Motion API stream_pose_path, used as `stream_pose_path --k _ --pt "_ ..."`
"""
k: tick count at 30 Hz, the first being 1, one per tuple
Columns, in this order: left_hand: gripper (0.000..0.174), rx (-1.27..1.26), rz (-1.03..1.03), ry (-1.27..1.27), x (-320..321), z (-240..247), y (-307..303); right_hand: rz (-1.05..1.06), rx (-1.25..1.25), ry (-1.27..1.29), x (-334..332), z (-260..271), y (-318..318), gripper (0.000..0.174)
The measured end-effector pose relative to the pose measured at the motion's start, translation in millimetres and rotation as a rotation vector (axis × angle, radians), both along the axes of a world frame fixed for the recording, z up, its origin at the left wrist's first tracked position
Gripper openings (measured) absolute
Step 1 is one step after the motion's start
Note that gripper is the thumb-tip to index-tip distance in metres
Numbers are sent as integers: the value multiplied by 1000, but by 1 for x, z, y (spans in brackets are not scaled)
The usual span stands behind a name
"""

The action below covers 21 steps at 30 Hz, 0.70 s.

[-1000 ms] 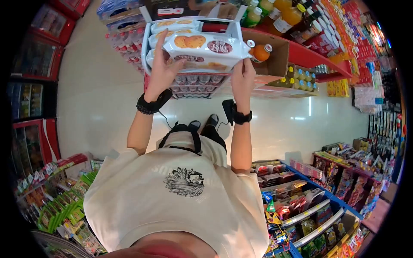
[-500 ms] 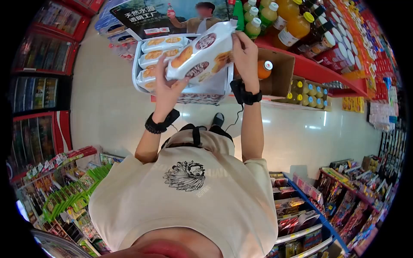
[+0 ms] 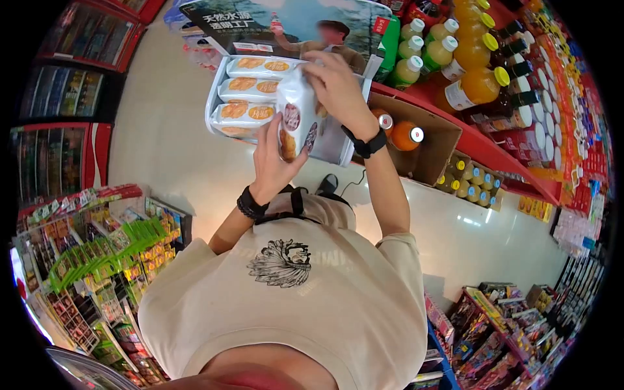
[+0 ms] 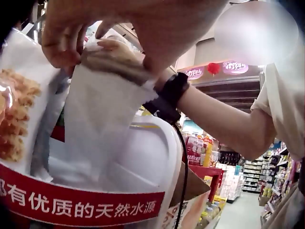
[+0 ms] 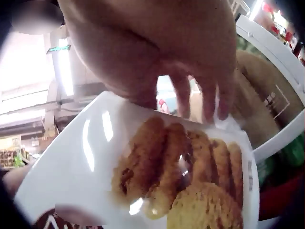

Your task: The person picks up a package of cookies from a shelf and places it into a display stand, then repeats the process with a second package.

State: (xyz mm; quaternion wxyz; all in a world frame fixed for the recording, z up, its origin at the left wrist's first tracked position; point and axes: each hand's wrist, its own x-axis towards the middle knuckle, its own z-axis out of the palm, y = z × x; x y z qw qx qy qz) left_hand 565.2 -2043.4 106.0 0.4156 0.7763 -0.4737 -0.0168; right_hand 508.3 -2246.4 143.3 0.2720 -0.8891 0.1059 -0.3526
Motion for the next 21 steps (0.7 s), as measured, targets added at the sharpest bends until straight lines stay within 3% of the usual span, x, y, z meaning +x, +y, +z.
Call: stream_pose_path --k 2,4,6,8,9,12,13,14,18,20,21 --pt "76 1 0 -45 -1 5 -5 -79 -59 25 -6 -4 -4 24" --pt "68 25 25 -35 -5 4 -12 -187 191 130 -20 -9 2 27" --pt "71 143 26 -26 -5 2 -21 -217 184 103 -36 -10 15 33" --pt "69 169 41 -44 -5 3 -23 -262 359 96 -51 -10 38 38" --pt "68 187 53 -66 -5 5 -25 -243 311 102 -56 -14 47 43" --pt "67 240 8 -119 -9 18 -25 -148 466 133 -58 -15 77 50" --pt "61 232 3 -132 -9 14 -27 -125 379 91 -53 -33 83 56" --pt "61 239 -15 -132 -11 14 -27 -122 507 117 -48 -40 90 58" --pt "49 274 -30 -193 -6 3 -34 -205 603 -95 -31 -73 97 58" --pt "38 106 -7 -342 0 -2 -40 -174 871 -225 -28 -81 94 59" --pt "36 114 0 -293 -4 1 -41 -200 846 -244 -25 -86 92 59"
